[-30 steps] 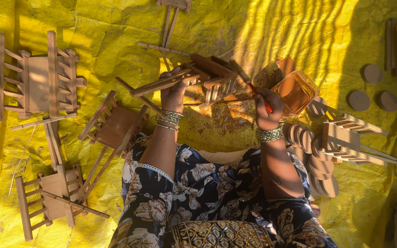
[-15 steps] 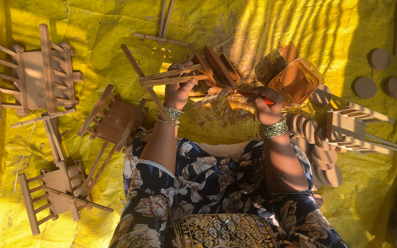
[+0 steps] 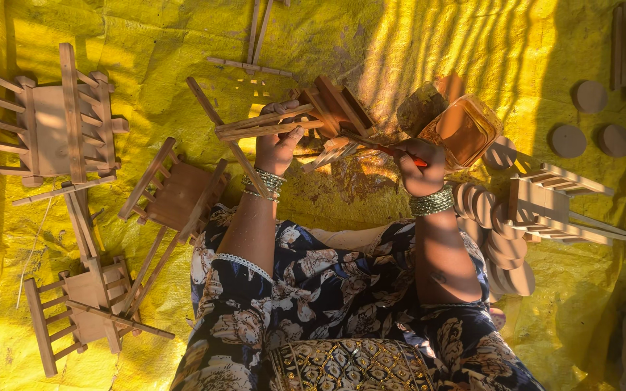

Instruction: The person sits on a yellow tarp on the ground and uses a brush to apply a brown liquid stain from a plastic container onto miniature wooden chairs, holding each chair steady with one hand while brushing its parts, then sets the finished chair aside and picks up the next one.

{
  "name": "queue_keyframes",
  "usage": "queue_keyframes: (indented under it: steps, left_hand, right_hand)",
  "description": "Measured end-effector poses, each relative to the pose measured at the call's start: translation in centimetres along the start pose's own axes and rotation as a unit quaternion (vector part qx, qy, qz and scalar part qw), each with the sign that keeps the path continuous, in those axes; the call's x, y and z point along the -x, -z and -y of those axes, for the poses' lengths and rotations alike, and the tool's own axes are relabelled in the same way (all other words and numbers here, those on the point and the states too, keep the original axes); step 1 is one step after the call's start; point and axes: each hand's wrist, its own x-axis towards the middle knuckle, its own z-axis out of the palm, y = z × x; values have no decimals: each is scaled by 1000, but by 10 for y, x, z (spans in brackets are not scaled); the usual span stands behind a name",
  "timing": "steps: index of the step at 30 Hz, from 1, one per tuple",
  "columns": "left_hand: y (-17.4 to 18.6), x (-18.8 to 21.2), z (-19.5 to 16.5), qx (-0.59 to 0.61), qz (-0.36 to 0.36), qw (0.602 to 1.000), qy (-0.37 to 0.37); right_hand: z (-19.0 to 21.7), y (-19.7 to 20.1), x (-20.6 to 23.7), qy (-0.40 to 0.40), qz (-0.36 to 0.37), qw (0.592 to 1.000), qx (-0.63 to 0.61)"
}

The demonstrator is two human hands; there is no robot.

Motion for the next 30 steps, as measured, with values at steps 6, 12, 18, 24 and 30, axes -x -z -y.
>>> queue_keyframes:
  steps: [6, 12, 18, 24, 30]
  left_hand:
    - [3, -3, 2, 1, -32, 999, -10]
    - [2, -3, -2, -77, -20, 996, -49]
    - [-2, -2, -7, -85, -23, 995, -47]
    - [-2, -3, -5, -63, -24, 996, -58]
    - [-3, -3, -4, -72, -21, 996, -53]
  right_hand:
    - [26, -25, -3, 79, -48, 995, 35]
    - [44, -27, -1, -42, -60, 997, 2]
    - [66, -18, 7, 6, -108, 984, 139]
    - [68, -24, 0, -19, -67, 992, 103]
    - [68, -15, 1, -1, -87, 995, 51]
